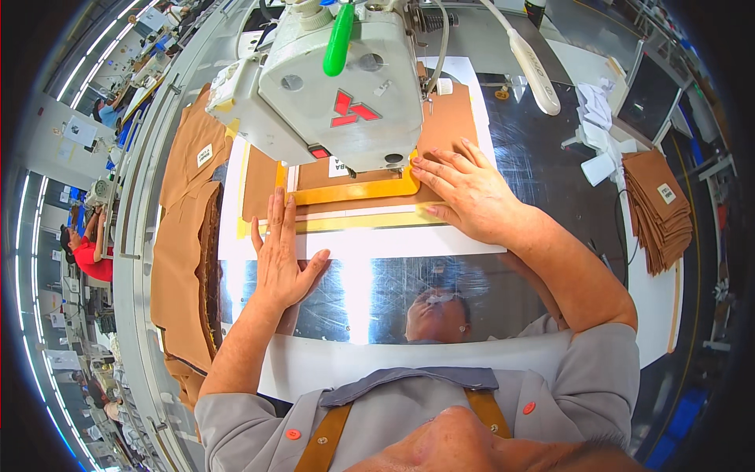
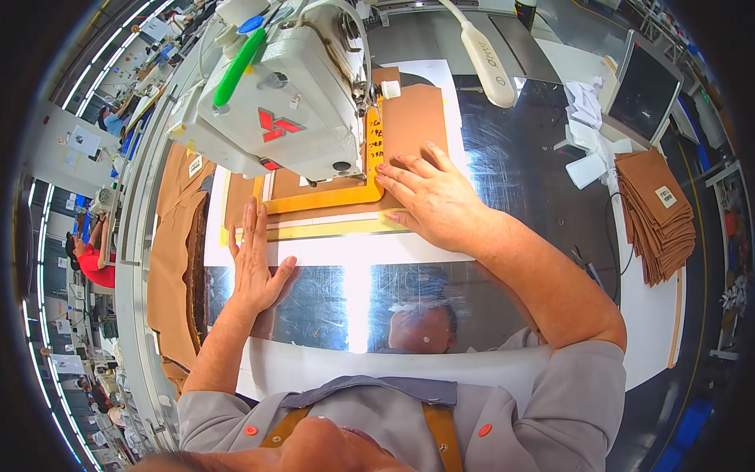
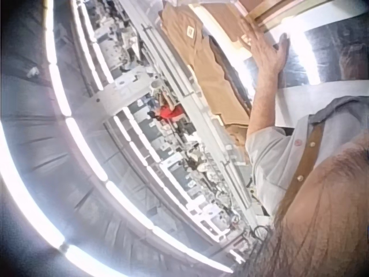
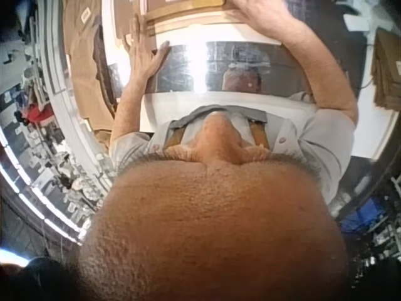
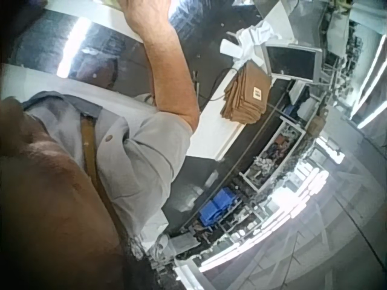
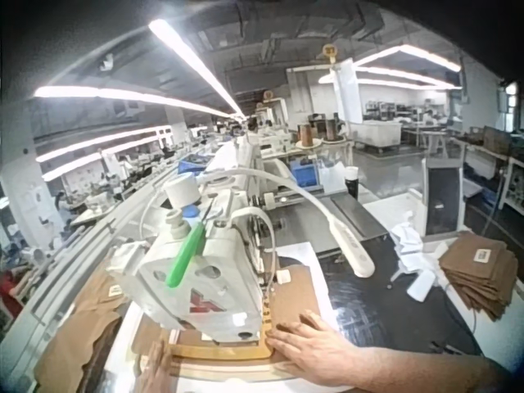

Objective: The person sews a leather pocket onto a larger piece of brown fabric using an industrial sewing machine and thread.

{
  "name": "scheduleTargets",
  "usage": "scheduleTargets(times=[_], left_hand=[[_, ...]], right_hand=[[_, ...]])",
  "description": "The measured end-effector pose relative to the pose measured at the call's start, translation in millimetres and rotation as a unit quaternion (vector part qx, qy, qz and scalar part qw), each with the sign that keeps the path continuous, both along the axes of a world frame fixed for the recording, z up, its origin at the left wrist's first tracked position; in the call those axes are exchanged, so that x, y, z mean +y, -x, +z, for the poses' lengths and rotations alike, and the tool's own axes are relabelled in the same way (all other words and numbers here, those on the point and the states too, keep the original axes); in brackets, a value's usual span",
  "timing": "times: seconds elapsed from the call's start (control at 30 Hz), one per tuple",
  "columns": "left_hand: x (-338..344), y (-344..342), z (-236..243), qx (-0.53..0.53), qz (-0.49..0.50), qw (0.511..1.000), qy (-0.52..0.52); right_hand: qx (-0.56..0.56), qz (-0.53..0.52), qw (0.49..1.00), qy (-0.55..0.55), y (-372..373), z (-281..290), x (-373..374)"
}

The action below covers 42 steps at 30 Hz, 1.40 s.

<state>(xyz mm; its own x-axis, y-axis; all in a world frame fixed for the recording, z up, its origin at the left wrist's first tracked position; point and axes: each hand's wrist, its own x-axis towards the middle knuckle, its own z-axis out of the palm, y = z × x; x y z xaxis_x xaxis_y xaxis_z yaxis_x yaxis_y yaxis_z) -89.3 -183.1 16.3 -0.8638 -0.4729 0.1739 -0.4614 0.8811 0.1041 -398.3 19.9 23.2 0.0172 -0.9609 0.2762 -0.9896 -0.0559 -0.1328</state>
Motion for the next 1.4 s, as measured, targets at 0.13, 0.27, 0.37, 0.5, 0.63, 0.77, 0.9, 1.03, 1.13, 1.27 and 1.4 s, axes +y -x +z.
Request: scheduleTargets(times=[0.13,0.27,0.37,0.5,0.63,0.77,0.9,1.03,1.13,1.27,1.4], left_hand=[[3,0,1,0.01,0.006,1.0,-0.003],[7,2,4,0.029,0.016,0.999,-0.001],[5,2,0,0.041,0.03,0.999,0.006],[-1,0,-6,0.043,0.044,0.998,0.03],[-1,0,-6,0.05,0.054,0.997,0.019],[-3,-1,-11,0.071,0.055,0.995,0.031],[1,1,-12,0.074,0.08,0.993,0.043],[7,4,-5,0.055,0.09,0.993,0.049],[9,7,2,0.027,0.061,0.995,0.071],[3,10,3,0.001,0.037,0.996,0.083],[16,42,4,-0.009,0.115,0.993,-0.009]], right_hand=[[0.01,0.0,1.0,-0.008,-2,5,1],[0.016,0.004,1.0,-0.01,-2,7,2],[0.02,-0.002,1.0,-0.003,-5,4,2],[0.058,-0.049,0.997,0.008,-5,10,12],[0.064,-0.07,0.995,-0.002,11,13,37],[0.061,-0.124,0.99,-0.007,21,9,65],[-0.027,-0.209,0.976,0.049,43,-12,97],[-0.044,-0.405,0.911,0.066,57,-27,116],[-0.056,-0.452,0.89,-0.016,59,-20,123],[-0.055,-0.466,0.883,-0.032,48,-12,117],[-0.054,-0.472,0.88,-0.008,58,-26,118]])
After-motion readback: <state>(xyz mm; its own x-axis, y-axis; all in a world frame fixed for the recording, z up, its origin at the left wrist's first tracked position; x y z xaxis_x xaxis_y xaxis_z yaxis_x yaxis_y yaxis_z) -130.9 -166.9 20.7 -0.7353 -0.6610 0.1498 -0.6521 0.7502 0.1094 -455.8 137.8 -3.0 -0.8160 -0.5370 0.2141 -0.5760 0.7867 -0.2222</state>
